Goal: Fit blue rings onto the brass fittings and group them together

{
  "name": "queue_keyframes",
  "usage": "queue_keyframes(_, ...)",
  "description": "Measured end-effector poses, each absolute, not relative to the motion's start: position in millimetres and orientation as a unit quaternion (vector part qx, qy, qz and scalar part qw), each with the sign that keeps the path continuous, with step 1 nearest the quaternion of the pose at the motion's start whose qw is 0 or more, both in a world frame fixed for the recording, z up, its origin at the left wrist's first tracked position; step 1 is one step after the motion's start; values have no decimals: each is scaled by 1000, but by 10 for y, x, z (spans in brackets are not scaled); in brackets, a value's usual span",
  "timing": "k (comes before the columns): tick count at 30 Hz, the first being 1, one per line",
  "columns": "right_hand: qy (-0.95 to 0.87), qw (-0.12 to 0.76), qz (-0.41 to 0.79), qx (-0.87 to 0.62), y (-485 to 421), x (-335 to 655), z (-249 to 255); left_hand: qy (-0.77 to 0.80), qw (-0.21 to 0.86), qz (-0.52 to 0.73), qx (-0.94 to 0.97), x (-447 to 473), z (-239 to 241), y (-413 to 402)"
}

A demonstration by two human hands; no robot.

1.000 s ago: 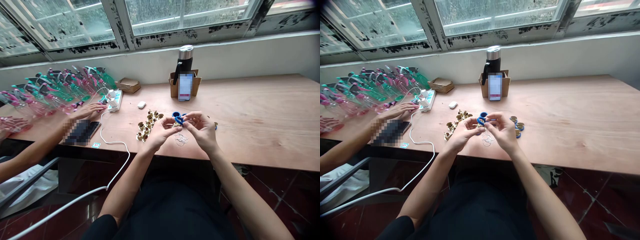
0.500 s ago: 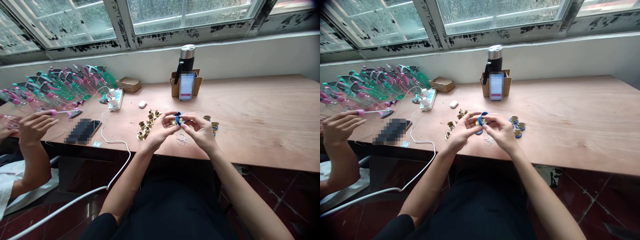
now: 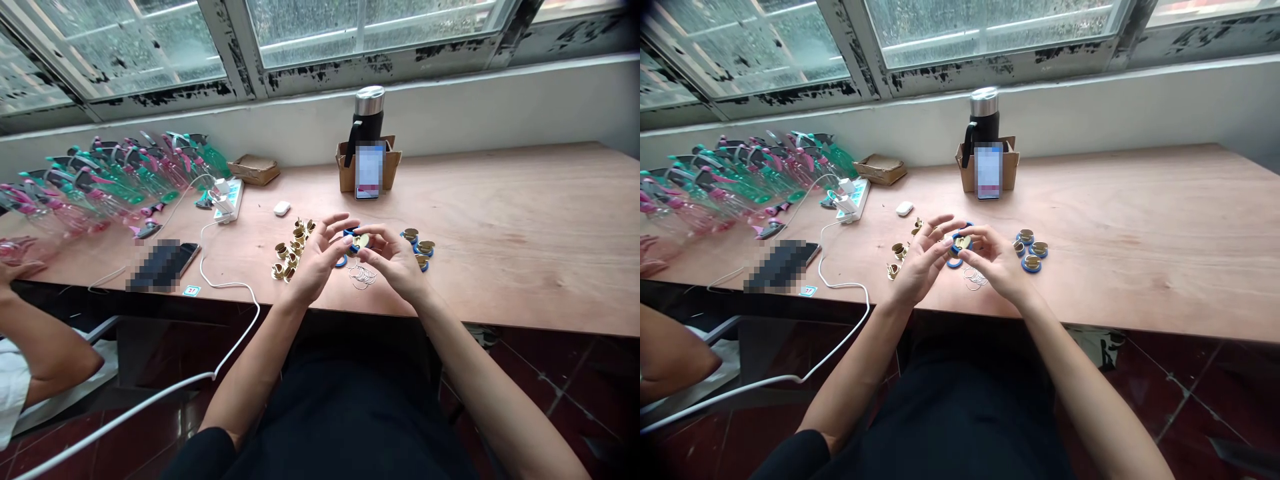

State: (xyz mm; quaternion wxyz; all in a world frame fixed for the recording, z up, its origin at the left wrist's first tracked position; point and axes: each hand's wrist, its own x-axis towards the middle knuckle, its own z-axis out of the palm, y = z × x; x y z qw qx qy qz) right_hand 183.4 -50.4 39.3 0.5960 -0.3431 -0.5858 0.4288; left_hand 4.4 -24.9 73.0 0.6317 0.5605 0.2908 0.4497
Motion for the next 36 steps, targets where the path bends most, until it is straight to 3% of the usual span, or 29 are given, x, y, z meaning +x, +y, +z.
queue_keyframes(7,-605,575,425,-350,-487,1883,340,278,645,457,545,55,704,-252)
queue_keyframes(19,-579,632,396,-328,-480,1853,316,290,664,390,568,54,634,-213)
queue_keyframes(36,-562,656,364,-348,-427,1845,211,349,613,348,617,69,581,-178)
